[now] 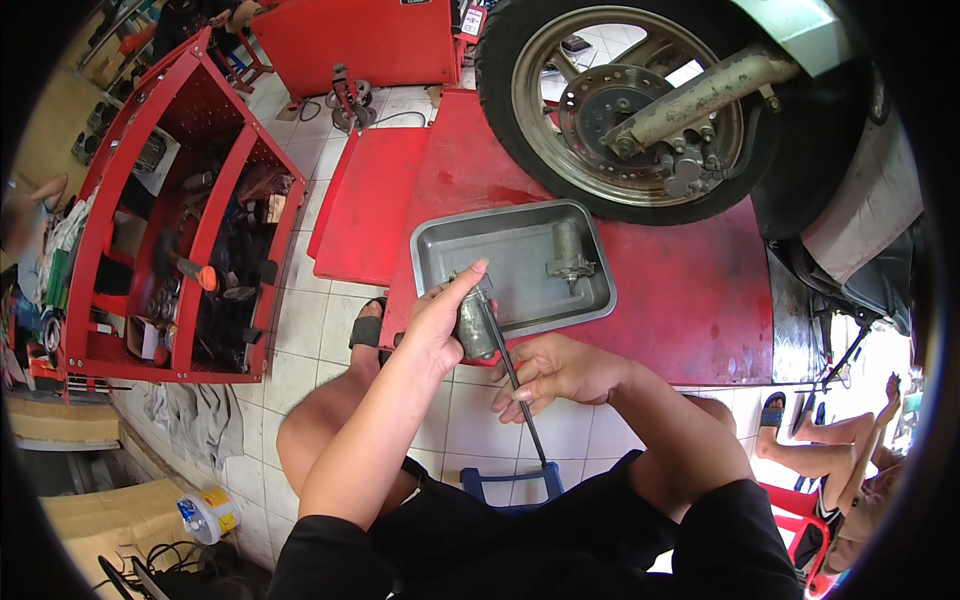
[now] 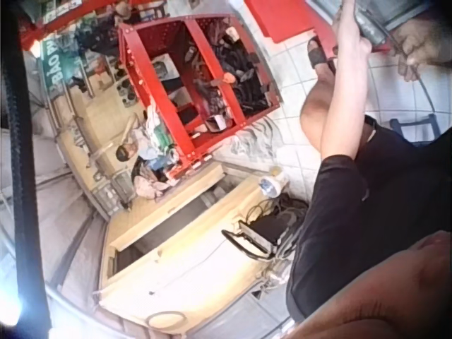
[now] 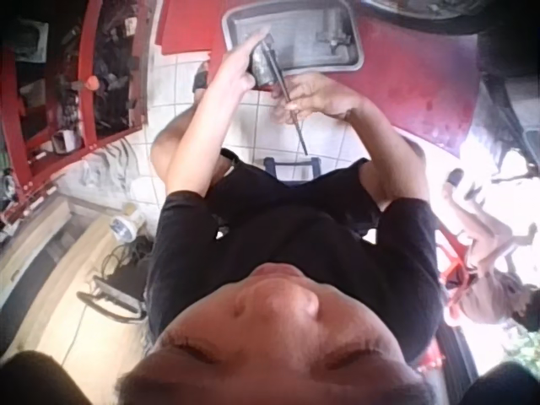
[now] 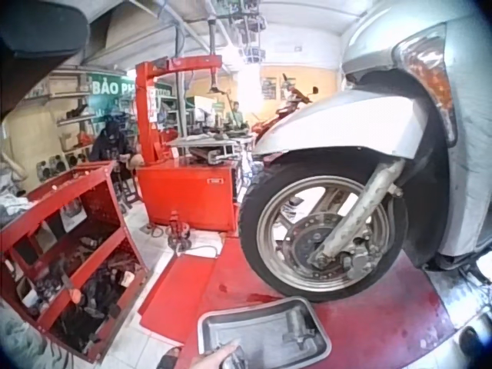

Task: The person sits on a low stool in a workshop and uses a screwdriver to disassemble a cylindrical metal scooter part over a metal tray. They remove small internal components and place them into the tray while a scooter is elevated on a lift nearby.

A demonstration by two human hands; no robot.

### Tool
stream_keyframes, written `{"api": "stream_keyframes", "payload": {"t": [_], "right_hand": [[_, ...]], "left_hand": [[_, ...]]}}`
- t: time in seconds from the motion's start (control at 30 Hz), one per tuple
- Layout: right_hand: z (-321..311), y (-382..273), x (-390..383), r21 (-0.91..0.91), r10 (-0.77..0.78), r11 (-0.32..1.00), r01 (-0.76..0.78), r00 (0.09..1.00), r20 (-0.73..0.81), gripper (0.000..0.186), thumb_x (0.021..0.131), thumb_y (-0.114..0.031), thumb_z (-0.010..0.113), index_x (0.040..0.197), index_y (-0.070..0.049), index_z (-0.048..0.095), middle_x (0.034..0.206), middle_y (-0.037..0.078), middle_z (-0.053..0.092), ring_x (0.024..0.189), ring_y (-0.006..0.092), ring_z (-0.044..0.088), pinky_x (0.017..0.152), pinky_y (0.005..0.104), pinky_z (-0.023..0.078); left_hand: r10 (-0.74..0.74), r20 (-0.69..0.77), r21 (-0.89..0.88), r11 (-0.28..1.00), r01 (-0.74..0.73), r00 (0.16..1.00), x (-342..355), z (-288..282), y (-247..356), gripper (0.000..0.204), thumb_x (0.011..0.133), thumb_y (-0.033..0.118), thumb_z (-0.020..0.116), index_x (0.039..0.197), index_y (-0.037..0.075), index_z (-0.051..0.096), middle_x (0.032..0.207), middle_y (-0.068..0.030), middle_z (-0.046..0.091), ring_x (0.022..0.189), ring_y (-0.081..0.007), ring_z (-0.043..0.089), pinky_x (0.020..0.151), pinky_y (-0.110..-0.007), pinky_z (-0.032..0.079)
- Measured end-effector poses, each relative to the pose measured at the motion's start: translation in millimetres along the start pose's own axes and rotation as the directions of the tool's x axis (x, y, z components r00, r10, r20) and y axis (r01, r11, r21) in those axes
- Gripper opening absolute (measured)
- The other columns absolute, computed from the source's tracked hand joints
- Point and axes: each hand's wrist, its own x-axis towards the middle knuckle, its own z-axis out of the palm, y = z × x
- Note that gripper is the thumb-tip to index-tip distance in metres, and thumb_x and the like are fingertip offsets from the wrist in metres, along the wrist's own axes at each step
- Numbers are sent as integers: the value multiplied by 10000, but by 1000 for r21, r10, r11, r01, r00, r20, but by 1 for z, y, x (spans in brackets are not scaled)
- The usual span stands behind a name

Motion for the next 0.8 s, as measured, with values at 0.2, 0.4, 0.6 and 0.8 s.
{"api": "stream_keyframes", "payload": {"t": [0.2,0.4,0.6,0.8], "right_hand": [[0,5,0,-188,-20,982,-3,993,-119,395,838,-206,804,1108,41,655,803,72,674,657,131,643,575,243,502],[1,5,-2,-164,-34,986,6,985,-170,285,920,-233,711,1043,16,646,773,58,667,691,112,642,524,247,445],[-9,13,2,-3,-86,996,86,994,-69,325,916,-97,667,1185,55,564,853,115,713,825,189,720,539,247,449],[-3,10,12,-158,-54,987,17,972,-227,416,772,-160,846,1070,57,654,732,74,665,611,132,633,474,257,421]], "left_hand": [[-12,38,-44,999,13,999,9,-2,-2,423,783,294,862,1009,61,591,808,-76,618,706,-211,645,592,-371,556],[-3,34,-15,1000,3,999,6,3,-2,417,794,333,846,961,62,577,799,-97,606,726,-231,638,657,-382,574],[13,-1,-29,999,-13,1000,7,7,-2,417,784,291,863,1003,60,595,813,-66,612,691,-216,637,605,-369,558],[65,-22,5,998,-65,998,8,-2,-2,435,775,277,871,1006,37,591,830,-68,628,717,-209,649,617,-363,558]]}}
